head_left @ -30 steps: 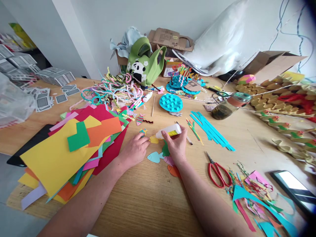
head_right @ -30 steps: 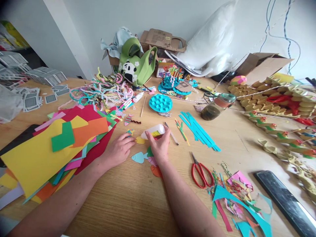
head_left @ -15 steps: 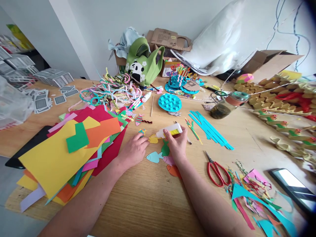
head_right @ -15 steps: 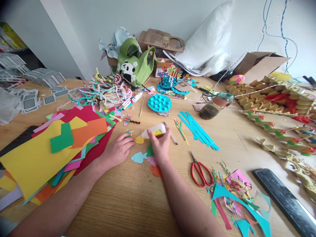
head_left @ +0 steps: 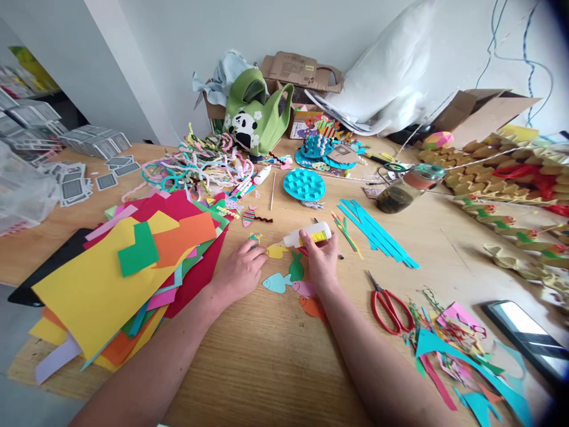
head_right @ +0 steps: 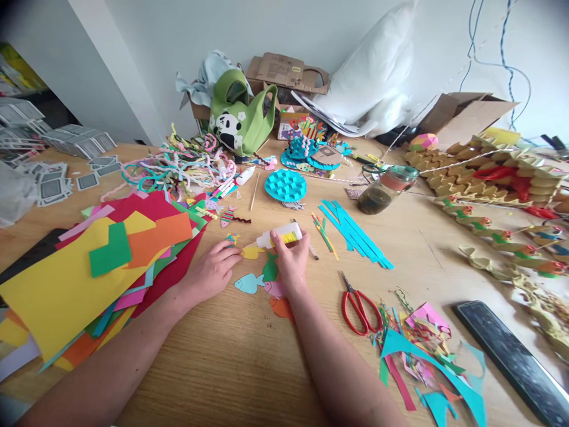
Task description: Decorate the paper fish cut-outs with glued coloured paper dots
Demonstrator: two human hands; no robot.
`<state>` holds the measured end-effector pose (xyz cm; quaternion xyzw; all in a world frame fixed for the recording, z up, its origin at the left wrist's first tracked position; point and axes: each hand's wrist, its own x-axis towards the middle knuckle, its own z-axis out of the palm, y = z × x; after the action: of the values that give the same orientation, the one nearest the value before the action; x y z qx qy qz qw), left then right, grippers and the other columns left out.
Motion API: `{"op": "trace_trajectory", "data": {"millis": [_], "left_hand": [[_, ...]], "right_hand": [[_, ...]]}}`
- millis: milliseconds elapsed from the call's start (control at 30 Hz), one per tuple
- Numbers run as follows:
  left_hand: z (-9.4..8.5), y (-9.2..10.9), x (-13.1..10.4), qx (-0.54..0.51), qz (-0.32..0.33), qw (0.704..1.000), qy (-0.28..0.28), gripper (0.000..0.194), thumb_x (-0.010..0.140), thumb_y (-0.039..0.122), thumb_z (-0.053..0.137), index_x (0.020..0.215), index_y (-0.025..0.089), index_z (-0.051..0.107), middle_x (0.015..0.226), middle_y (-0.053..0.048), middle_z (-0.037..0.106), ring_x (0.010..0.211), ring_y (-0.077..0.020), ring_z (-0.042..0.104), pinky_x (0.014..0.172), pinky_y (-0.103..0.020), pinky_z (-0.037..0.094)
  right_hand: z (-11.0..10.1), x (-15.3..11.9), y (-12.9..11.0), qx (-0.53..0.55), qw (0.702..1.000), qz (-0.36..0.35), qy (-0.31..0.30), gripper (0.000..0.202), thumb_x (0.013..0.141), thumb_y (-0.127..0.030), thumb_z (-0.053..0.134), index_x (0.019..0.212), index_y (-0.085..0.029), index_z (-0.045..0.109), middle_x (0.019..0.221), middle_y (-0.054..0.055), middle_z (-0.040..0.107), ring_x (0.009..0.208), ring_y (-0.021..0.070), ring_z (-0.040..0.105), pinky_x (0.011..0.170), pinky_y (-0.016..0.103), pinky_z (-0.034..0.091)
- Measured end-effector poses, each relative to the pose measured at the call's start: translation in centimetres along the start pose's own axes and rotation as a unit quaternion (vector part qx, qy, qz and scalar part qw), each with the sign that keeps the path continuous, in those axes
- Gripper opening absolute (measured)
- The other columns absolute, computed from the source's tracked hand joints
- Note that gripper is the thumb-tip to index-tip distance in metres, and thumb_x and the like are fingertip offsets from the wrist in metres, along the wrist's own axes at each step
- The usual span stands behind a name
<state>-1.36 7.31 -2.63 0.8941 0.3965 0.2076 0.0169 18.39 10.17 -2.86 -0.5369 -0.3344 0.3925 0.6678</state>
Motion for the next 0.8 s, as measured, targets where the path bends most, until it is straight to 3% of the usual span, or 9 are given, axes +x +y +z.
{"op": "trace_trajectory", "data": {"millis": [267,800], "left_hand": [[-0.14,0.14,0.17,-0.002,0.001,1.000,-0.007,0.040,0.076,-0.003,0.051,0.109,0.015,0.067,0.113,-0.008,0.067,0.116,-0.0266,0.052,0.101,-0.045,0.051],[-0.22,0.16,0.17,0.003,-0.003,1.000,-0.018,0.040,0.078,-0.003,0.051,0.110,0.014,0.067,0.113,-0.008,0.067,0.116,-0.0266,0.051,0.102,-0.044,0.049]], "right_hand": [[-0.40,0.00,0.48,-0.044,0.998,-0.004,-0.040,0.061,0.063,-0.049,0.082,0.101,-0.023,0.043,0.079,-0.004,0.058,0.065,0.0144,0.058,0.054,0.028,0.051],[-0.62,-0.12,0.67,-0.094,0.993,-0.027,-0.061,0.061,0.064,-0.047,0.081,0.105,-0.023,0.043,0.079,-0.004,0.058,0.067,0.0163,0.059,0.060,0.031,0.050]]}}
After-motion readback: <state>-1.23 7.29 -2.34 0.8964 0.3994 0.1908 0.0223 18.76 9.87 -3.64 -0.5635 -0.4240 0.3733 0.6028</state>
